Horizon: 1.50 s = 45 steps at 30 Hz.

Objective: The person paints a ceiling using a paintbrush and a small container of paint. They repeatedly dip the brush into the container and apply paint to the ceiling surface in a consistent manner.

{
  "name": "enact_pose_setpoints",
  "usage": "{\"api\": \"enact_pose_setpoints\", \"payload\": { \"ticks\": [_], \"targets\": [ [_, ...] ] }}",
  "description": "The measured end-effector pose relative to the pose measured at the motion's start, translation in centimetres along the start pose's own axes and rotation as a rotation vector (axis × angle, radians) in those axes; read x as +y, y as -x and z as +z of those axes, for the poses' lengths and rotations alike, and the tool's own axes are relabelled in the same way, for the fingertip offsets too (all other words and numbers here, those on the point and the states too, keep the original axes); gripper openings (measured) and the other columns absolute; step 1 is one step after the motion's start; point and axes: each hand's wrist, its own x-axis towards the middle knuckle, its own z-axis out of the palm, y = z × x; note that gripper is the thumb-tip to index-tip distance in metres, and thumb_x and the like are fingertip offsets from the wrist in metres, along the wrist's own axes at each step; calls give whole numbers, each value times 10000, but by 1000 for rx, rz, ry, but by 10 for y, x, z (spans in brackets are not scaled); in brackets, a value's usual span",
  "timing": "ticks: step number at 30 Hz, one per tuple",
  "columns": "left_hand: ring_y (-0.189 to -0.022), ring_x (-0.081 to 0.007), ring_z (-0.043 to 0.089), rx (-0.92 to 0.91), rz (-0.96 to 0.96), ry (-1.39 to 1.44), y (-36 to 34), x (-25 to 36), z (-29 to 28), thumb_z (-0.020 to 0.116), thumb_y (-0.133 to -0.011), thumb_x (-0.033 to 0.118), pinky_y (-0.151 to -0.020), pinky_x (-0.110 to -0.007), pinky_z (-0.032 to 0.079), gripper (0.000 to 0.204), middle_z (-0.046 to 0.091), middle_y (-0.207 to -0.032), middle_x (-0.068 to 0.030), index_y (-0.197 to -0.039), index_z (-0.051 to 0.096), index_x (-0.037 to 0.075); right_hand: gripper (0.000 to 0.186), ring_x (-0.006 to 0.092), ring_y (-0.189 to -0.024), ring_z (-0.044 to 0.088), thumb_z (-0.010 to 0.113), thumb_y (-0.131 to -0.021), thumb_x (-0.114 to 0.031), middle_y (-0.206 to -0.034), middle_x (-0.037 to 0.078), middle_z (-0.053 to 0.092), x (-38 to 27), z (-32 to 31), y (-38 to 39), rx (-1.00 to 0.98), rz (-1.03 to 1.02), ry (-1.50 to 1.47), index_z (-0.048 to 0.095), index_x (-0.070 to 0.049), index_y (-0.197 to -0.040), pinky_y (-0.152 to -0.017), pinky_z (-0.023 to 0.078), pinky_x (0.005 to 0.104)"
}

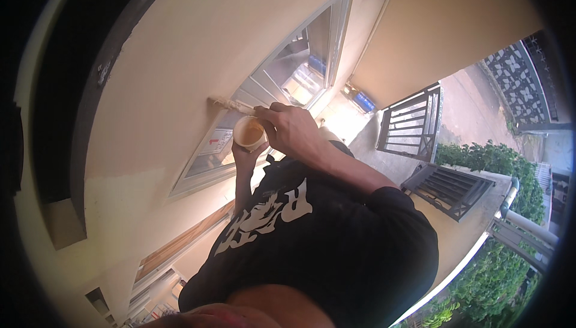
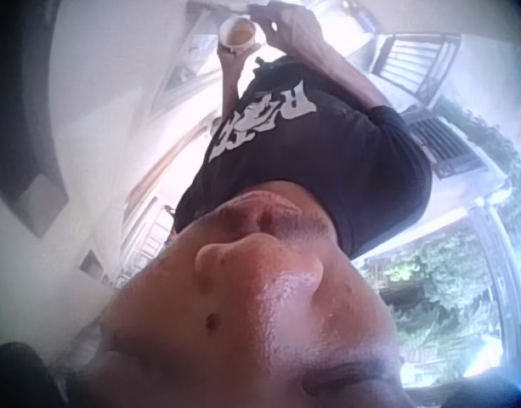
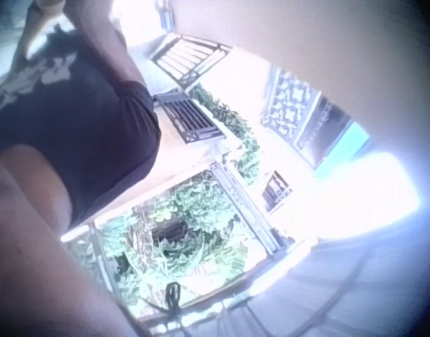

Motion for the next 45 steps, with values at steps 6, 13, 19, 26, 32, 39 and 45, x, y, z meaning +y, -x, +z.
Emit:
{"api": "enact_pose_setpoints", "payload": {
  "ticks": [6, 13, 19, 26, 32, 39, 45],
  "targets": [
    [-1131, -232, 701, 0, -12, -133, -7, 1, -2, 976, -700, 69, -969, -361, 584, 791, 688, -1246, -144, -1364, 556, -18, 214, 308, -706, 715, 733, -915, -134, -897, 100, 766, 119, -72, -68, 288, 49, 280, 819, -125, -1111, -654, 560, 420],
    [-1149, -232, 692, 12, -25, -160, -4, 5, -4, 978, -699, 71, -981, -361, 582, 800, 673, -1272, -147, -1365, 546, -22, 188, 380, -736, 715, 651, -927, -154, -807, 163, 735, 201, -130, -103, 564, 259, 422, 793, -147, -1050, -659, 562, 478],
    [-1161, -232, 685, 25, -30, -121, -4, -1, -4, 988, -686, 79, -996, -364, 569, 818, 676, -1267, -141, -1368, 548, -18, 207, 360, -752, 716, 681, -910, -103, -852, 133, 741, 97, -58, -38, 145, 32, 117, 802, -119, -1078, -686, 570, 469],
    [-1141, -226, 682, -44, -44, -202, -20, 10, 5, 998, -676, 95, -989, -364, 557, 789, 681, -1255, -132, -1335, 580, -15, 213, 311, -716, 717, 707, -894, -154, -841, 61, 775, 196, -113, -99, 209, 36, 263, 823, -178, -1071, -640, 564, 432],
    [-1125, -235, 686, -28, -68, -198, -19, 17, 2, 997, -674, 94, -986, -369, 556, 768, 684, -1233, -133, -1314, 587, -18, 184, 316, -643, 707, 705, -939, -192, -831, 98, 767, 294, -206, -123, 701, 166, 551, 826, -170, -1076, -587, 552, 437],
    [-1119, -227, 693, -16, -75, -222, -16, 13, 0, 998, -669, 85, -975, -356, 569, 785, 680, -1251, -135, -1325, 580, -19, 190, 318, -655, 696, 743, -939, -161, -820, 115, 744, 197, -117, -78, 277, -107, 303, 798, -102, -1111, -612, 549, 430],
    [-1130, -224, 691, -129, -42, -240, -33, 11, 10, 993, -675, 73, -984, -361, 567, 784, 683, -1250, -136, -1334, 579, -24, 175, 279, -682, 703, 717, -906, -178, -781, 38, 737, 230, -141, -98, 260, -157, 385, 817, -207, -1047, -577, 525, 404]
  ]
}}
